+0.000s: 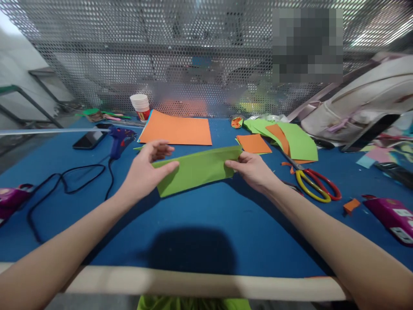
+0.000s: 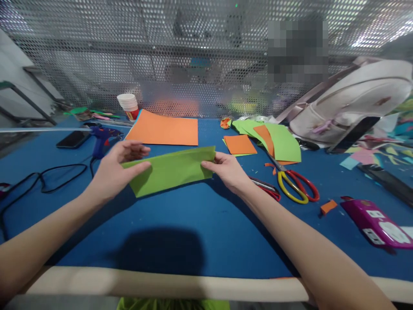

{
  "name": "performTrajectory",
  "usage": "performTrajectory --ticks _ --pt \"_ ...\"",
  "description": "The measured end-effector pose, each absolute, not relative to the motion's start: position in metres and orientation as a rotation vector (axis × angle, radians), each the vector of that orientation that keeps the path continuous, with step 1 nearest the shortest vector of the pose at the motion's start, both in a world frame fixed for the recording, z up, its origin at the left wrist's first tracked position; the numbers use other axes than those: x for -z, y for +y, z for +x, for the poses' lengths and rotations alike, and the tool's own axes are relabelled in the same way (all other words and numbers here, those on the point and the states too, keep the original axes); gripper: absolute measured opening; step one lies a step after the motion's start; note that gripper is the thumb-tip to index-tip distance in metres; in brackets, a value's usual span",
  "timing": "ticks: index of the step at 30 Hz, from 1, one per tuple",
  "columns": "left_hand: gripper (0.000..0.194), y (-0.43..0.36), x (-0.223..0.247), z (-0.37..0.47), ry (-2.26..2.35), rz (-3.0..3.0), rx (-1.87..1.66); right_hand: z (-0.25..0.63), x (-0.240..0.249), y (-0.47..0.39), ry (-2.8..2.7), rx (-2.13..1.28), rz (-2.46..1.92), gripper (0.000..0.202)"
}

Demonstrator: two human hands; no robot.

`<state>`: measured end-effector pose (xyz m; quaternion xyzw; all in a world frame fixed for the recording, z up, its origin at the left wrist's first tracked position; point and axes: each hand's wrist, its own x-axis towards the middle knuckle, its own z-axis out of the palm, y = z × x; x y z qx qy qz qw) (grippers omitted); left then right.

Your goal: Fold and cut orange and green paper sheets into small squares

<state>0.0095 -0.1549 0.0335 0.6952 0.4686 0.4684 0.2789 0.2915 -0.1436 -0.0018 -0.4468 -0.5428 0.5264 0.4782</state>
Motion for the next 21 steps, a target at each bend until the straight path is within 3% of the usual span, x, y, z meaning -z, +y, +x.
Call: performTrajectory --ticks 2,8,17,21 --pt "0.061 -0.151 -0.033 0.005 1.166 1.747 -1.314 0.287 0.005 -0.144 -1.275 -1.238 -1.037 0.034" --pt "0.045 -0.146 -0.009 0.004 1.146 1.572 -1.055 0.277 0.023 -0.144 -1.227 -1.219 -1.027 0.035" --pt "0.032 -0.145 0.007 0.005 1.206 1.556 -1.145 0.278 0.032 -0.145 -1.211 -1.183 -1.087 0.022" --pt "0.036 -0.144 0.01 0.006 1.251 1.42 -1.179 0.28 0.029 -0.143 -1.207 -1.164 -1.108 0.022"
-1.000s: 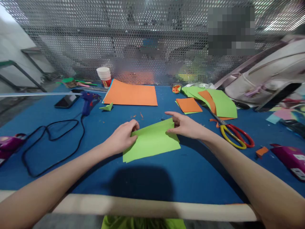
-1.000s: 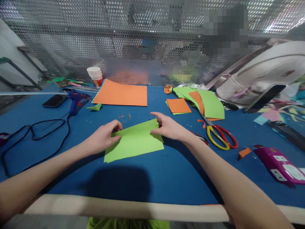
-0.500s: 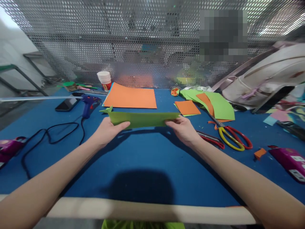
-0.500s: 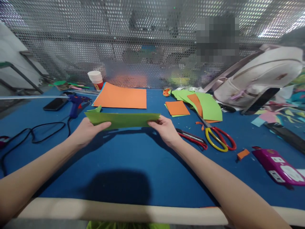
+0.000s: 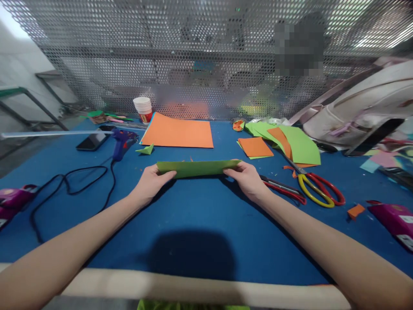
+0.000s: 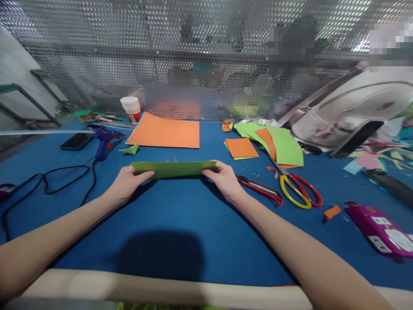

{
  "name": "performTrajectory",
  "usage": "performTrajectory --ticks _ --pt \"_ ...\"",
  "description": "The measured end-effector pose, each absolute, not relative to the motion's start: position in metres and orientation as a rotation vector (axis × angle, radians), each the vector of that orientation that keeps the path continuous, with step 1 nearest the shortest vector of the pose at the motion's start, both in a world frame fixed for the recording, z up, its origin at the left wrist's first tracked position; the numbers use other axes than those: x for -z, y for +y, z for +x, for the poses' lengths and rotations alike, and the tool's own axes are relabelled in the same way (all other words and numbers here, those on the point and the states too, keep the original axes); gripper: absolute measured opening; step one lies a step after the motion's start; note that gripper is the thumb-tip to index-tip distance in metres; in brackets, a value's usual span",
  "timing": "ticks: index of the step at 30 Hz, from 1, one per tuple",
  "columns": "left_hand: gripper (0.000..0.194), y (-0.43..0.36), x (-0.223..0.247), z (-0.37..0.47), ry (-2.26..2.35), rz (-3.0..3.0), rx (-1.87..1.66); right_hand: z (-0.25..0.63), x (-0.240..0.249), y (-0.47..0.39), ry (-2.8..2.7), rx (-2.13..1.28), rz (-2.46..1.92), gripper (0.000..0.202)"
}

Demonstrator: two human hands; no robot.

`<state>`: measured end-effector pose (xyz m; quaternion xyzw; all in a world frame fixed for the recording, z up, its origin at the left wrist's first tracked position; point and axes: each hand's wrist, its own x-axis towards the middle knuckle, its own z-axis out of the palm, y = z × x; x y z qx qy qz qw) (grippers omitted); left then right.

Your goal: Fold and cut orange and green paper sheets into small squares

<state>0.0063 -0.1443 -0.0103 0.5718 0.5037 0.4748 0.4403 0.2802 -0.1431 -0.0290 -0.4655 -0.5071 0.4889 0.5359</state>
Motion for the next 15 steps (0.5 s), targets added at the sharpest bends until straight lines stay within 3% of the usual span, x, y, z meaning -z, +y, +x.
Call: performTrajectory --ticks 15 --pt "0.041 -0.146 0.017 0.009 1.213 1.314 -1.227 0.281 0.025 -0.144 -1.248 -1.116 -1.141 0.027"
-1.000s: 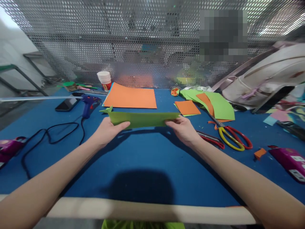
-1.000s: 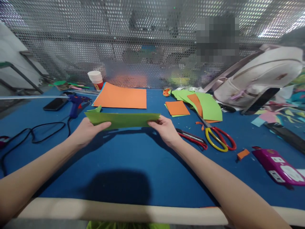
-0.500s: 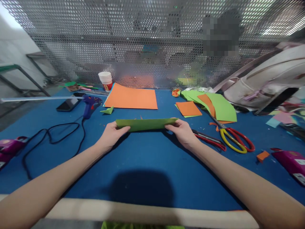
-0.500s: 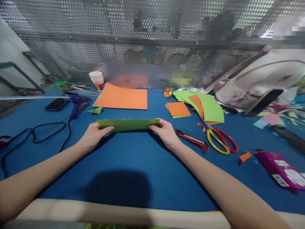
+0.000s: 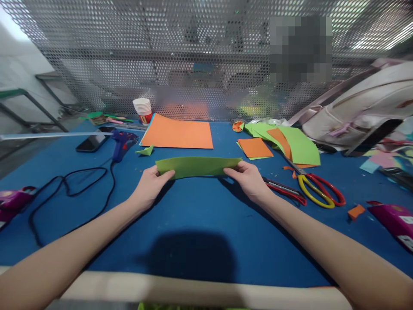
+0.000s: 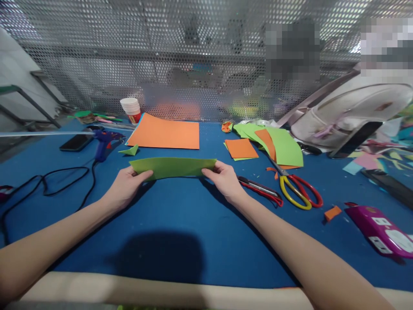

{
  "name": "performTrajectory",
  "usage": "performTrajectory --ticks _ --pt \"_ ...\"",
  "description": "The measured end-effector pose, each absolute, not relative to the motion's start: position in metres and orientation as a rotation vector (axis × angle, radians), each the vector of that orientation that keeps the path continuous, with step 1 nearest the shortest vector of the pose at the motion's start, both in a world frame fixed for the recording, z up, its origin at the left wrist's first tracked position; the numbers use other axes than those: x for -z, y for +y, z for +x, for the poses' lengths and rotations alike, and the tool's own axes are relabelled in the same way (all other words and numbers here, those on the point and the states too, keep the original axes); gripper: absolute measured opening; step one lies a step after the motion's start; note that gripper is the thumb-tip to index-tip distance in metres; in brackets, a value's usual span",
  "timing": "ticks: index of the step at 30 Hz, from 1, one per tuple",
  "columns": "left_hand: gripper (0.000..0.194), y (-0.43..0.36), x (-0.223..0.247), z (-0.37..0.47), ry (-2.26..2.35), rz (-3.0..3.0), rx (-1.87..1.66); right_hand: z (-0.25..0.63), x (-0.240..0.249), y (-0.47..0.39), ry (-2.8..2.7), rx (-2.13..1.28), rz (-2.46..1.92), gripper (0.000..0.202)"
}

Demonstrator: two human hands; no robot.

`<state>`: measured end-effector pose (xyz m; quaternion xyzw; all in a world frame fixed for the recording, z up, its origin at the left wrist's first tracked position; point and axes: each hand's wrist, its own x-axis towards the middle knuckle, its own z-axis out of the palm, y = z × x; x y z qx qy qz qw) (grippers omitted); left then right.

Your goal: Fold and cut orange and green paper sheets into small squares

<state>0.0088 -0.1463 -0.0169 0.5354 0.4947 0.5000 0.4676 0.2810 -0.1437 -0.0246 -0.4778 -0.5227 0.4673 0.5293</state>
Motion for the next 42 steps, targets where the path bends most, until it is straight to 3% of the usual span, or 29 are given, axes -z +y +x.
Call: performTrajectory --ticks 8,19,33,37,42 --pt "0.038 -0.152 0.018 0.015 1.204 1.343 -1.156 0.276 0.03 -0.144 -1.258 -1.064 -1.195 0.036" --pt "0.026 -0.152 0.008 0.017 1.124 1.194 -1.114 0.283 0.026 -0.142 -1.306 -0.994 -1.23 0.028" --pt "0.043 -0.152 -0.02 0.005 1.039 0.976 -0.753 0.305 0.005 -0.135 -1.323 -1.043 -1.164 0.03" --pt "0.047 -0.139 -0.028 -0.015 0.959 1.071 -0.548 0.315 -0.003 -0.132 -1.311 -1.146 -1.177 0.036" --pt "0.039 -0.133 -0.031 -0.011 0.976 0.942 -0.7 0.309 -0.014 -0.141 -1.415 -1.387 -1.2 0.033"
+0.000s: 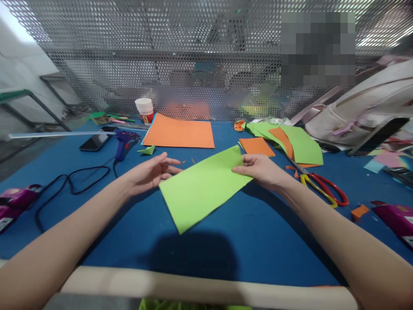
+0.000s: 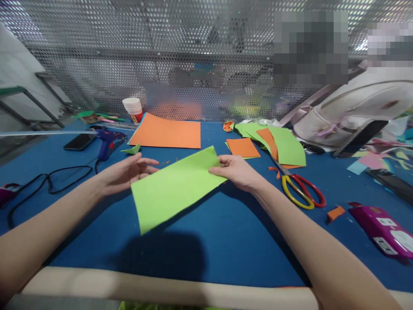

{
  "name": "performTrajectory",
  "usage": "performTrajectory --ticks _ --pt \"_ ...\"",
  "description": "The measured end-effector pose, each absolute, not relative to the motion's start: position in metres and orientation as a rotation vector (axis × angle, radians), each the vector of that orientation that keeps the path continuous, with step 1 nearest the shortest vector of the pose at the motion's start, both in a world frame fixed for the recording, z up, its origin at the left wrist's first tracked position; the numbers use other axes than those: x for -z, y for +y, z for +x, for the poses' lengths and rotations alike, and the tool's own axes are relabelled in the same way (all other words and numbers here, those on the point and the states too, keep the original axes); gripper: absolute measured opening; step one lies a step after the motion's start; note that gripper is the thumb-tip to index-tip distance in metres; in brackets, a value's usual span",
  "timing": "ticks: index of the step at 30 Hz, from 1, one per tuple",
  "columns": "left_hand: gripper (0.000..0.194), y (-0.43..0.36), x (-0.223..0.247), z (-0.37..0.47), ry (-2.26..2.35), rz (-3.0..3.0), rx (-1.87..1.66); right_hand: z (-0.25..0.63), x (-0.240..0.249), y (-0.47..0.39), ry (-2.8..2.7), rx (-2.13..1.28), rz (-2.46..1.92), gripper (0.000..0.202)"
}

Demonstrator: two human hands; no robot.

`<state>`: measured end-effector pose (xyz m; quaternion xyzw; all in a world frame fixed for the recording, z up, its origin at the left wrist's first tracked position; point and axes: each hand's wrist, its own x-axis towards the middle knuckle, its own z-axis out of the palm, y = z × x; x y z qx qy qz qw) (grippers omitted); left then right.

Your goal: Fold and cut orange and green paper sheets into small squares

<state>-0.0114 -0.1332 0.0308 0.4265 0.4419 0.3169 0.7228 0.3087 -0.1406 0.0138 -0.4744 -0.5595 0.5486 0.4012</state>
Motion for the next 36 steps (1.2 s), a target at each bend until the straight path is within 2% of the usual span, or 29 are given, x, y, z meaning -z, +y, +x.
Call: performTrajectory --ticks 2,4,7,9,13,17,27,36 --pt "0.039 -0.141 -0.029 0.002 0.975 0.891 -0.605 0.299 -0.017 -0.146 -1.558 -1.412 -1.221 0.027" --pt "0.028 -0.153 -0.028 0.017 0.966 0.923 -0.493 0.29 -0.019 -0.15 -1.7 -1.395 -1.249 0.021" --pt "0.025 -0.169 -0.026 0.031 0.982 0.954 -0.383 0.282 -0.019 -0.15 -1.623 -1.424 -1.222 0.022" --pt "0.024 -0.175 -0.025 0.036 1.012 0.943 -0.44 0.279 -0.016 -0.149 -1.404 -1.482 -1.152 0.029" --pt "0.024 -0.175 -0.021 0.042 1.05 0.879 -0.782 0.27 -0.004 -0.152 -1.193 -1.54 -1.088 0.045" --pt "0.028 -0.175 -0.013 0.048 1.021 0.823 -0.994 0.25 0.006 -0.167 -1.211 -1.626 -1.1 0.043" --pt "0.038 -0.179 -0.003 0.045 0.934 0.909 -0.878 0.245 0.019 -0.171 -1.262 -1.505 -1.167 0.031" --pt "0.036 -0.176 -0.001 0.043 0.959 0.893 -0.878 0.251 0.019 -0.171 -1.352 -1.512 -1.091 0.032"
